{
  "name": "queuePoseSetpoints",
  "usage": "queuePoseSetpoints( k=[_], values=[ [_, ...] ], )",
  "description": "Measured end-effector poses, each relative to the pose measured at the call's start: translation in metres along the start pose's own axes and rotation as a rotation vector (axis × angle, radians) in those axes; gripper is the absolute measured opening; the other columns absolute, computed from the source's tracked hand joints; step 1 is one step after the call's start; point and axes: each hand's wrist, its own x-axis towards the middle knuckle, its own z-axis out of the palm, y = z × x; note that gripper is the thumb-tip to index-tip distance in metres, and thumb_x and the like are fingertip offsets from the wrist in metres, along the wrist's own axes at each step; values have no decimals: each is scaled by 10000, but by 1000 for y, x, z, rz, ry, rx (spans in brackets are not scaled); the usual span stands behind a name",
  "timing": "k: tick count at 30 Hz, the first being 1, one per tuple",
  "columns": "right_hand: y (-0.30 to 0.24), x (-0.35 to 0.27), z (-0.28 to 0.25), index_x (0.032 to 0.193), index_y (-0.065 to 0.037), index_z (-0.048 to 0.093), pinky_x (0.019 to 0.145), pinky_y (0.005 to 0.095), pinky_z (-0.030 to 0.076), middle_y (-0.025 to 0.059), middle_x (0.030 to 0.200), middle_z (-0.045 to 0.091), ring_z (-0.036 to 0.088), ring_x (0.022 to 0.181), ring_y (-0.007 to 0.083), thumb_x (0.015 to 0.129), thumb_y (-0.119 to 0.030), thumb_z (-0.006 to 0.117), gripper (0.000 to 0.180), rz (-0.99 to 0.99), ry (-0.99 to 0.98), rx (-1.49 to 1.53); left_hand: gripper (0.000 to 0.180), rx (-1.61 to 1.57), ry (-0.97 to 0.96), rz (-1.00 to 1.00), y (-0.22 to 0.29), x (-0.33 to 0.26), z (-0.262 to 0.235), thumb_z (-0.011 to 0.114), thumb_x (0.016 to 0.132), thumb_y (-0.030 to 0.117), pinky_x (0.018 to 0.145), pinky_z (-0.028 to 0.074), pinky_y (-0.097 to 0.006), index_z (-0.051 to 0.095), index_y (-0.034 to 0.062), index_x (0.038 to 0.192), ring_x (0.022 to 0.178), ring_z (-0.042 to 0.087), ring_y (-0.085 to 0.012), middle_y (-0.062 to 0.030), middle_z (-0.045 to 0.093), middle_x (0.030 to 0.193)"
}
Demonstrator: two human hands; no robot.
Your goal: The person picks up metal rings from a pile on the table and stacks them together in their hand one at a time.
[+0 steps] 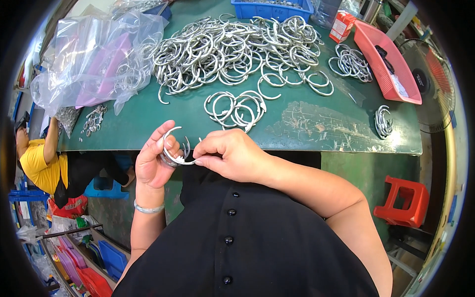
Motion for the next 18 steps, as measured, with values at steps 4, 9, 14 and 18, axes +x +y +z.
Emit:
queuePoseSetpoints(
  k=[4, 9, 14, 18],
  values=[
    [1, -1, 0, 820, -31, 614, 582, 284, 460, 87, 715, 591, 588, 640, 217, 714, -45, 626, 108, -37, 10, -35, 360, 4, -36, 7, -1, 1, -1, 530, 816, 78, 654, 436, -286, 462, -16, 1157, 679, 522, -160, -77, 552, 763],
    [3, 12, -13, 885, -8, 607, 624, 257, 466, 88, 774, 618, 598, 688, 162, 769, -60, 597, 128, 59, 26, -87, 372, 18, 128, 65, -2, 1, 2, 481, 833, 88, 677, 417, -295, 410, -7, 1186, 703, 473, -169, -55, 508, 765],
    [25, 34, -53, 881, -59, 611, 642, 349, 455, 86, 789, 562, 560, 748, 264, 741, -93, 585, 147, -43, 129, -746, 308, -58, 184, 48, -5, -5, 3, 435, 861, 92, 703, 455, -328, 415, 7, 1156, 750, 529, -188, -66, 517, 773],
    [34, 45, -59, 899, -84, 617, 687, 363, 431, 78, 804, 530, 528, 803, 257, 726, -104, 598, 175, -7, 11, -880, 295, -89, 151, 42, -7, -6, 3, 423, 867, 87, 687, 449, -315, 417, 14, 1153, 715, 523, -167, -64, 510, 789]
  ],
)
